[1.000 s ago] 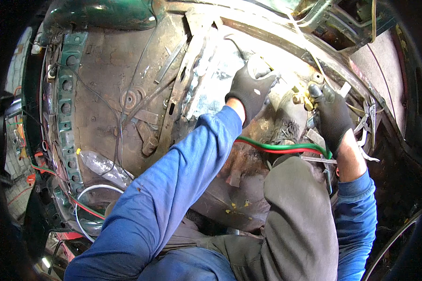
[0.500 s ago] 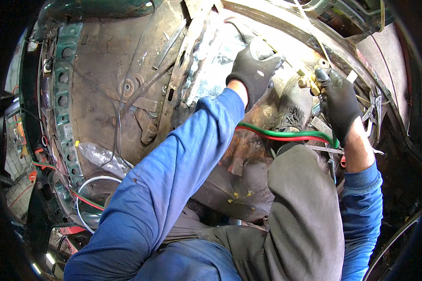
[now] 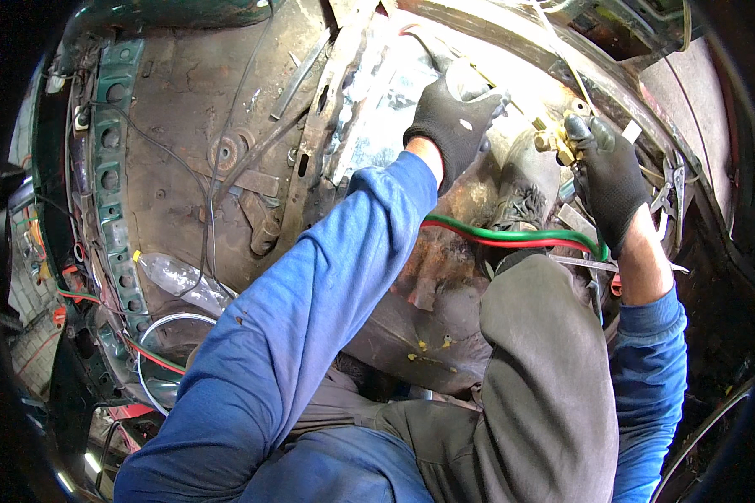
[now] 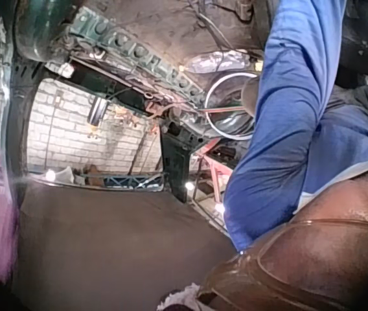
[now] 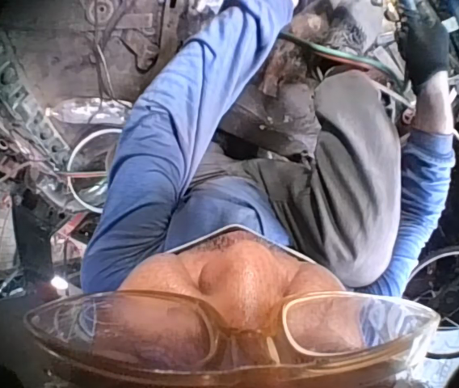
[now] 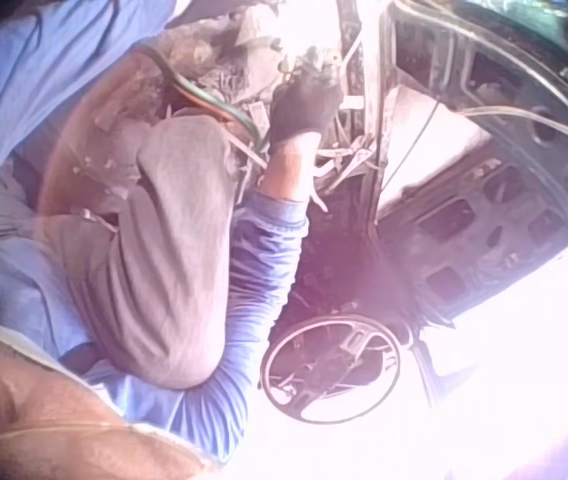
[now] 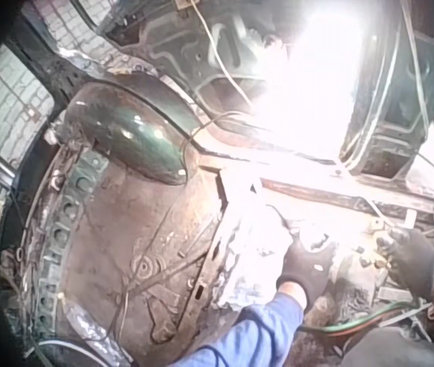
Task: The person is welding a section of a car's floor pan using a handheld welding torch. They are sitting inside the vehicle, applying heat to a specific area of the metal floor while wearing gloves.
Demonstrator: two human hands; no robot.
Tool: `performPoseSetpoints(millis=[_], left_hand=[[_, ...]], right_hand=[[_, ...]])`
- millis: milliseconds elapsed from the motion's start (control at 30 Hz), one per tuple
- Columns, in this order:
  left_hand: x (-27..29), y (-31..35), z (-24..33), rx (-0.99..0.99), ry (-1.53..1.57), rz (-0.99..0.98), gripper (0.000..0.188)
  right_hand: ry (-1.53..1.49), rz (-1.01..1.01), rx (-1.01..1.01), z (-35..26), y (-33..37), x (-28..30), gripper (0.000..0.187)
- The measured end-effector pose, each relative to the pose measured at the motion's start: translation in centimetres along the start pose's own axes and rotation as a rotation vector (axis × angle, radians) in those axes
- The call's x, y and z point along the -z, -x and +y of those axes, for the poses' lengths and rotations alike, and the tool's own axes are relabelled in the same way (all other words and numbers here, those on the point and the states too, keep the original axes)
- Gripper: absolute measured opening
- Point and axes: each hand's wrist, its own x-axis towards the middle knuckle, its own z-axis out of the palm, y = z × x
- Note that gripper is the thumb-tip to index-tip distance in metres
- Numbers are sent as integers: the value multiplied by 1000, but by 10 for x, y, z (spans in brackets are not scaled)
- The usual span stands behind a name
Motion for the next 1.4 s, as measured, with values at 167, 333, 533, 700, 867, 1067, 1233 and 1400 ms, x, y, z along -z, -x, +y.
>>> performPoseSetpoints(millis=[167, 333, 533, 700, 867, 1067, 1233, 1400], left_hand=[[1, 0, 0, 49, 18, -16, 43], [0, -3, -4, 80, 17, -5, 43], [-2, -4, -5, 95, 12, -16, 43], [0, 0, -1, 55, 20, -1, 42], [1, -1, -2, 27, -11, -2, 41], [0, -1, 0, 97, 5, -20, 40], [0, -3, -4, 93, 6, -18, 40], [-1, -2, -4, 65, 11, -7, 41]], right_hand=[[145, -1, 105, -3, 0, 3, 50], [103, -2, 12, -4, -1, 2, 53], [-4, 33, -8, 4, -1, -2, 56], [71, -12, -30, 4, -1, 3, 55], [27, -12, -63, -2, 1, 1, 56], [1, -15, 25, -5, 2, 0, 55], [101, -24, 37, -11, 2, 4, 54], [5, -28, -23, -8, 2, 0, 53]])
